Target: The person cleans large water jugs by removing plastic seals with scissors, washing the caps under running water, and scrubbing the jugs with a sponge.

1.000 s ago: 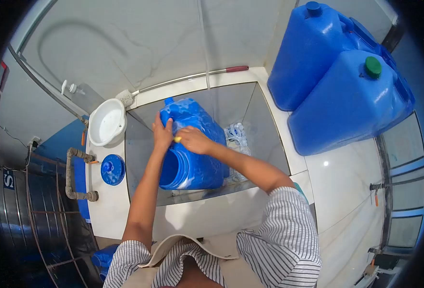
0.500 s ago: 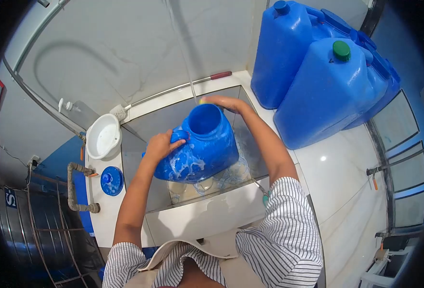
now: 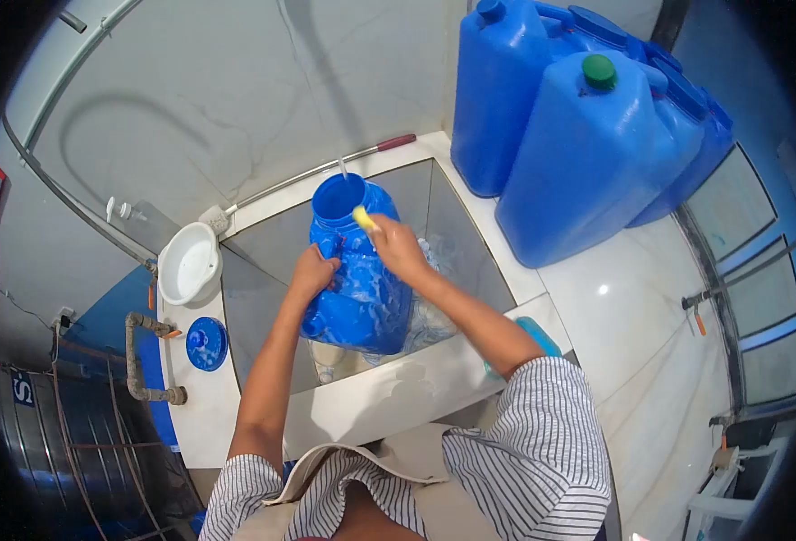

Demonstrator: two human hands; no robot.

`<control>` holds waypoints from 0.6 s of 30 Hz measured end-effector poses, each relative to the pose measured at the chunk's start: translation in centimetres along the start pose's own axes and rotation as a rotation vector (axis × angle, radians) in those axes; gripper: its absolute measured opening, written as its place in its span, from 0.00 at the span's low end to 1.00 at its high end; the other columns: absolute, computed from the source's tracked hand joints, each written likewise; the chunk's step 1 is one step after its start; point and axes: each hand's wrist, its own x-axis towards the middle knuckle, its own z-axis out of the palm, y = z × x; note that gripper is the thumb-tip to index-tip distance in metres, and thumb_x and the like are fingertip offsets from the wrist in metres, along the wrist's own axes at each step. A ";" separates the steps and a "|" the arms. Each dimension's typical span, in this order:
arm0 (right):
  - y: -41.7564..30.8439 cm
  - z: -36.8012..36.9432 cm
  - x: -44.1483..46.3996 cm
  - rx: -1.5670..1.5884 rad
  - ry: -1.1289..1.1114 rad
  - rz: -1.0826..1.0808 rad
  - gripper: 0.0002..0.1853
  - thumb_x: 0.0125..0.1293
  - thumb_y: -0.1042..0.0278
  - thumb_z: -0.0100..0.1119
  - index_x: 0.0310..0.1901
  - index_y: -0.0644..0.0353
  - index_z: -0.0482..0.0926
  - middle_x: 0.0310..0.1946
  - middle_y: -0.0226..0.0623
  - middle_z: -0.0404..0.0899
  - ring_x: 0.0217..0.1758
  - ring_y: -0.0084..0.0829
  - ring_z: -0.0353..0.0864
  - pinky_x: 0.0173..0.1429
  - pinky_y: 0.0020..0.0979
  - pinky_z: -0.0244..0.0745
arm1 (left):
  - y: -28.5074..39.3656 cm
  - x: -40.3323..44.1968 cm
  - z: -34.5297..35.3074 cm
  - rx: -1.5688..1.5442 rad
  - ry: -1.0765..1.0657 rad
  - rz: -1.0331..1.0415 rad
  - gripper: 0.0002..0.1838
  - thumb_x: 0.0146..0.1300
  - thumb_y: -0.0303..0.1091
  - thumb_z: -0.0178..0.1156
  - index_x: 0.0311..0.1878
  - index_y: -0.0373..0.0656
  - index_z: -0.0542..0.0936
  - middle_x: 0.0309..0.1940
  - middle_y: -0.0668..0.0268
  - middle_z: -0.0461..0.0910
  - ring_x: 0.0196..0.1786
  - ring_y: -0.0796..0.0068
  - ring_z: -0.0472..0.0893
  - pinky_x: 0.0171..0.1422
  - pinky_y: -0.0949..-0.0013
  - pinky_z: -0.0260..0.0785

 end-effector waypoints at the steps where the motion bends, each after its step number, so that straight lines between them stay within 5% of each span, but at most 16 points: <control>1: -1.7 -1.4 0.8 0.015 -0.105 0.157 0.12 0.64 0.70 0.50 0.46 0.63 0.77 0.39 0.49 0.77 0.50 0.48 0.74 0.51 0.43 0.70 | -0.3 -0.7 -0.3 0.003 -0.005 0.010 0.18 0.50 0.37 0.62 0.37 0.30 0.74 0.30 0.43 0.79 0.37 0.46 0.81 0.43 0.53 0.72; 2: -2.1 -1.9 1.6 0.012 -0.092 0.158 0.12 0.64 0.70 0.50 0.46 0.63 0.77 0.39 0.49 0.77 0.50 0.48 0.74 0.51 0.43 0.70 | -0.8 -1.9 -0.6 0.145 0.080 0.148 0.18 0.49 0.36 0.62 0.38 0.31 0.74 0.29 0.44 0.79 0.37 0.47 0.81 0.42 0.53 0.73; 4: -3.2 -3.0 2.7 -0.268 0.050 -0.442 0.09 0.60 0.71 0.53 0.39 0.63 0.79 0.35 0.47 0.78 0.47 0.45 0.76 0.46 0.43 0.73 | 0.0 -4.6 -1.8 0.295 0.157 0.310 0.18 0.49 0.36 0.63 0.39 0.33 0.74 0.29 0.44 0.80 0.36 0.47 0.81 0.41 0.54 0.73; 5: -4.1 -3.5 1.7 -0.283 0.091 -0.424 0.09 0.60 0.71 0.53 0.39 0.63 0.79 0.35 0.47 0.78 0.47 0.45 0.76 0.46 0.43 0.73 | 2.0 -7.7 -3.7 0.411 0.133 0.321 0.18 0.49 0.36 0.63 0.40 0.34 0.74 0.30 0.45 0.80 0.36 0.48 0.81 0.41 0.53 0.73; 7: -5.7 -3.7 0.5 -0.745 -0.342 -0.567 0.07 0.54 0.73 0.55 0.33 0.63 0.80 0.35 0.47 0.79 0.43 0.44 0.78 0.44 0.43 0.75 | 3.9 -12.4 -6.0 0.519 0.107 0.327 0.18 0.49 0.36 0.64 0.41 0.36 0.74 0.30 0.45 0.80 0.35 0.48 0.81 0.41 0.53 0.73; 9: -4.9 -1.3 -2.0 -0.799 -0.347 -0.476 0.09 0.53 0.73 0.56 0.35 0.59 0.83 0.39 0.46 0.79 0.43 0.47 0.77 0.45 0.42 0.74 | 4.4 -16.1 -7.0 0.660 0.048 0.424 0.18 0.48 0.36 0.63 0.42 0.37 0.75 0.29 0.47 0.80 0.34 0.47 0.80 0.39 0.50 0.72; 13: -4.6 1.5 -6.6 -1.000 -0.775 -0.242 0.08 0.52 0.71 0.57 0.34 0.57 0.83 0.41 0.42 0.79 0.44 0.44 0.77 0.45 0.40 0.75 | 3.2 -21.9 -6.6 0.817 -0.018 0.608 0.18 0.48 0.36 0.64 0.41 0.38 0.74 0.28 0.49 0.80 0.31 0.49 0.80 0.34 0.52 0.73; 18: -4.9 4.3 -11.1 -0.807 -0.554 -0.232 0.08 0.52 0.71 0.57 0.34 0.56 0.83 0.41 0.42 0.79 0.44 0.44 0.78 0.46 0.39 0.75 | -0.1 -27.5 -4.7 0.843 0.135 0.856 0.10 0.51 0.32 0.60 0.34 0.42 0.70 0.22 0.57 0.77 0.24 0.59 0.80 0.24 0.61 0.72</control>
